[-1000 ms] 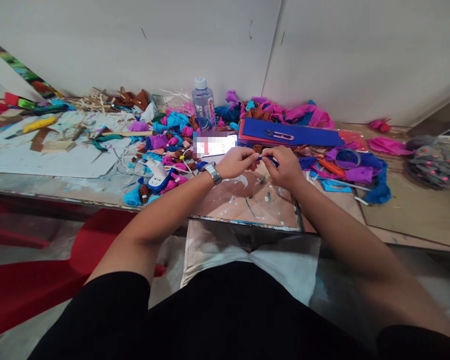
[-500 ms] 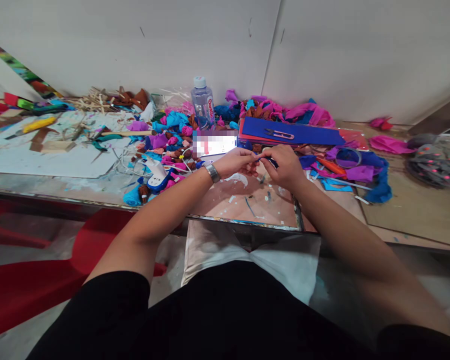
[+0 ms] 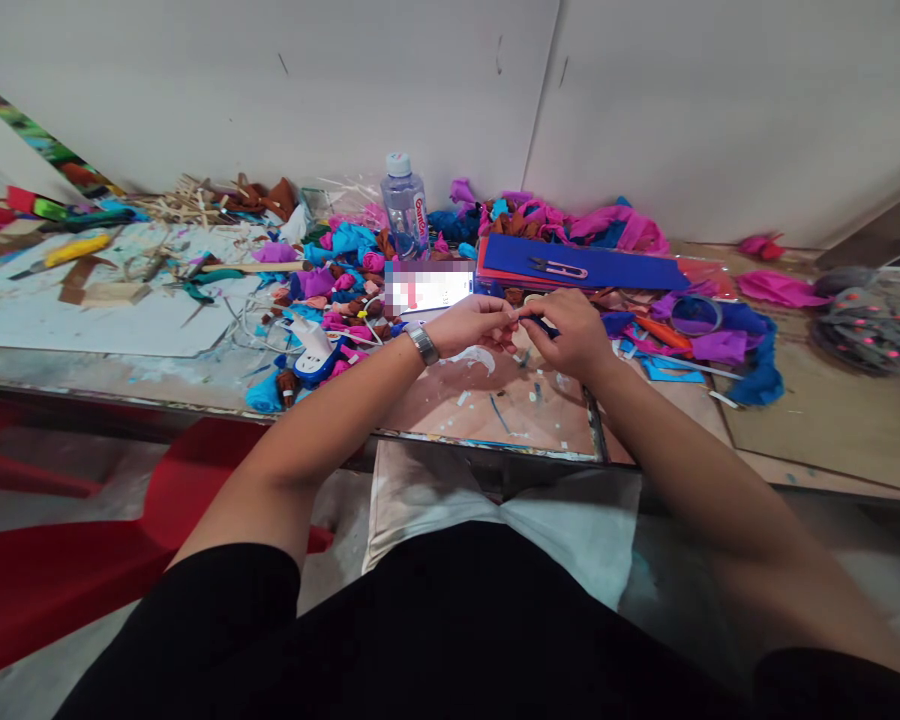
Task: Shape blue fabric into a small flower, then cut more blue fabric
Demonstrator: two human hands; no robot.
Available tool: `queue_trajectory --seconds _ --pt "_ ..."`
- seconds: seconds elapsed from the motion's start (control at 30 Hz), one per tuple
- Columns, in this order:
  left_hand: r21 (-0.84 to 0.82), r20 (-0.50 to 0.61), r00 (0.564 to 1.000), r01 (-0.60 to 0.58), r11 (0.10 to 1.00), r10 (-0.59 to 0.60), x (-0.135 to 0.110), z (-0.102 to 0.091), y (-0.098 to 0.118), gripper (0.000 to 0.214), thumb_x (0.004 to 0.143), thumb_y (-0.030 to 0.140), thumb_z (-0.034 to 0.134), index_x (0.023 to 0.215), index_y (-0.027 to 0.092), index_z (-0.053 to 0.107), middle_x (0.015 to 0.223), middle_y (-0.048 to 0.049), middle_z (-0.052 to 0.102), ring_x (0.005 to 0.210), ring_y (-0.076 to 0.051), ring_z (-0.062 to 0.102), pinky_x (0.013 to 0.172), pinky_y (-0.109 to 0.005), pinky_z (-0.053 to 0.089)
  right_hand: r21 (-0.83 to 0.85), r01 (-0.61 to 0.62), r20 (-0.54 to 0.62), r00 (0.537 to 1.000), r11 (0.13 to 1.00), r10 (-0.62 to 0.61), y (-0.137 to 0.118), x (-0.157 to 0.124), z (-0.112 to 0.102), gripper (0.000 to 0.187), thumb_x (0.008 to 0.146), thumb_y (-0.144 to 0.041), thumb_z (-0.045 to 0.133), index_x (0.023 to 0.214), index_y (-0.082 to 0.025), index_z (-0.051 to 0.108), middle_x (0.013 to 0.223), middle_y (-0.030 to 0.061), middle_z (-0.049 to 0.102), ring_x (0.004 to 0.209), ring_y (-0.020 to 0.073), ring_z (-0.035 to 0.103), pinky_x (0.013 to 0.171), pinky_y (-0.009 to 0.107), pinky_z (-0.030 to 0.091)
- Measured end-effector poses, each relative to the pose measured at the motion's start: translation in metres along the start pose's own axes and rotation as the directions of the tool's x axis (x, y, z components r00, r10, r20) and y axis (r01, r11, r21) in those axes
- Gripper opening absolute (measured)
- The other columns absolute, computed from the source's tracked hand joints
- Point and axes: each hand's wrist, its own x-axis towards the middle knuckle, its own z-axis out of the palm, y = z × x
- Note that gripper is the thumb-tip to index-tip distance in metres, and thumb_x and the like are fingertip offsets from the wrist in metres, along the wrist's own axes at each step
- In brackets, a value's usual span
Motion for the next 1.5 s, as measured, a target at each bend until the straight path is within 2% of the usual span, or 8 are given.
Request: queue_trajectory --seconds 0.2,0.37,0.67,1.0,1.1,1.2,1.27,1.5 --pt "0.404 0.007 0.978 -0.193 0.894 0.207 0.001 -0.004 -0.002 0.037 0.097 0.050 0.071 0.090 0.014 0.069 0.074 -0.0039 0.070 0.072 -0.015 0.074 0.066 -0.025 0.052 -0.021 -0.025 0.002 1.000 0.999 0.026 0.002 -0.001 0.002 0.022 0.101 -0.040 0.059 0.103 -0.025 0.075 0.104 0.0101 0.081 0.101 0.0316 0.070 0.093 0.050 0.046" --pt "0.844 0.108 0.847 -0.356 0.402 0.521 0.001 -0.006 -0.006 0.024 0.102 0.034 0.060 0.091 0.017 0.073 0.083 -0.0059 0.075 0.076 -0.017 0.067 0.073 -0.029 0.043 -0.011 -0.082 -0.001 0.997 0.997 0.082 0.005 -0.002 0.008 0.018 0.097 -0.037 0.064 0.100 -0.023 0.076 0.103 0.0100 0.082 0.100 0.0324 0.072 0.089 0.049 0.048" --pt "0.917 0.208 0.791 -0.363 0.168 0.576 0.001 -0.008 -0.008 0.031 0.108 0.037 0.049 0.108 0.020 0.075 0.106 -0.0099 0.077 0.095 -0.022 0.070 0.076 -0.032 0.043 0.032 -0.126 -0.050 0.991 0.992 0.127 0.002 -0.002 0.009 0.014 0.094 -0.032 0.063 0.096 -0.025 0.074 0.099 0.0082 0.081 0.096 0.0311 0.071 0.088 0.048 0.052" --pt "0.902 0.154 0.788 -0.358 0.240 0.596 -0.001 -0.003 -0.005 0.037 0.108 0.046 0.051 0.103 0.020 0.076 0.104 -0.0106 0.077 0.093 -0.022 0.071 0.075 -0.032 0.045 0.054 -0.130 -0.079 0.988 0.990 0.134 -0.003 0.000 0.007 0.011 0.093 -0.031 0.059 0.094 -0.024 0.068 0.095 0.0088 0.077 0.091 0.0296 0.068 0.085 0.046 0.052" --pt "0.792 0.062 0.840 -0.371 0.486 0.540 -0.002 0.002 -0.004 0.054 0.108 0.060 0.046 0.093 0.016 0.073 0.089 -0.0104 0.076 0.082 -0.019 0.071 0.074 -0.031 0.048 0.044 -0.110 -0.108 0.988 0.993 0.114 -0.003 0.000 0.006 0.015 0.096 -0.035 0.057 0.095 -0.025 0.068 0.095 0.0094 0.076 0.092 0.0300 0.067 0.087 0.047 0.051" --pt "0.471 -0.017 0.961 -0.236 0.850 0.277 -0.002 0.006 -0.001 0.074 0.106 0.075 0.030 0.086 0.015 0.068 0.075 -0.0098 0.071 0.068 -0.017 0.071 0.065 -0.028 0.051 0.014 -0.089 -0.108 0.990 0.996 0.090 -0.003 -0.001 0.004 0.020 0.099 -0.039 0.054 0.096 -0.025 0.068 0.097 0.0103 0.076 0.095 0.0307 0.067 0.090 0.049 0.049" --pt "0.290 0.008 0.992 -0.125 0.949 0.128 -0.002 0.006 0.001 0.071 0.102 0.079 0.040 0.087 0.015 0.066 0.074 -0.0085 0.070 0.066 -0.017 0.072 0.061 -0.027 0.052 -0.010 -0.060 -0.094 0.994 0.998 0.058 -0.003 -0.001 0.003 0.021 0.100 -0.039 0.054 0.097 -0.025 0.069 0.098 0.0106 0.076 0.097 0.0311 0.067 0.091 0.050 0.048" --pt "0.449 0.022 0.965 -0.245 0.859 0.263 0.000 0.002 -0.001 0.048 0.103 0.062 0.058 0.090 0.017 0.066 0.071 -0.0032 0.066 0.065 -0.015 0.070 0.062 -0.026 0.049 -0.024 -0.042 -0.104 0.994 0.999 0.039 -0.003 -0.001 0.004 0.017 0.098 -0.038 0.058 0.096 -0.025 0.069 0.098 0.0097 0.077 0.095 0.0308 0.067 0.090 0.049 0.048"
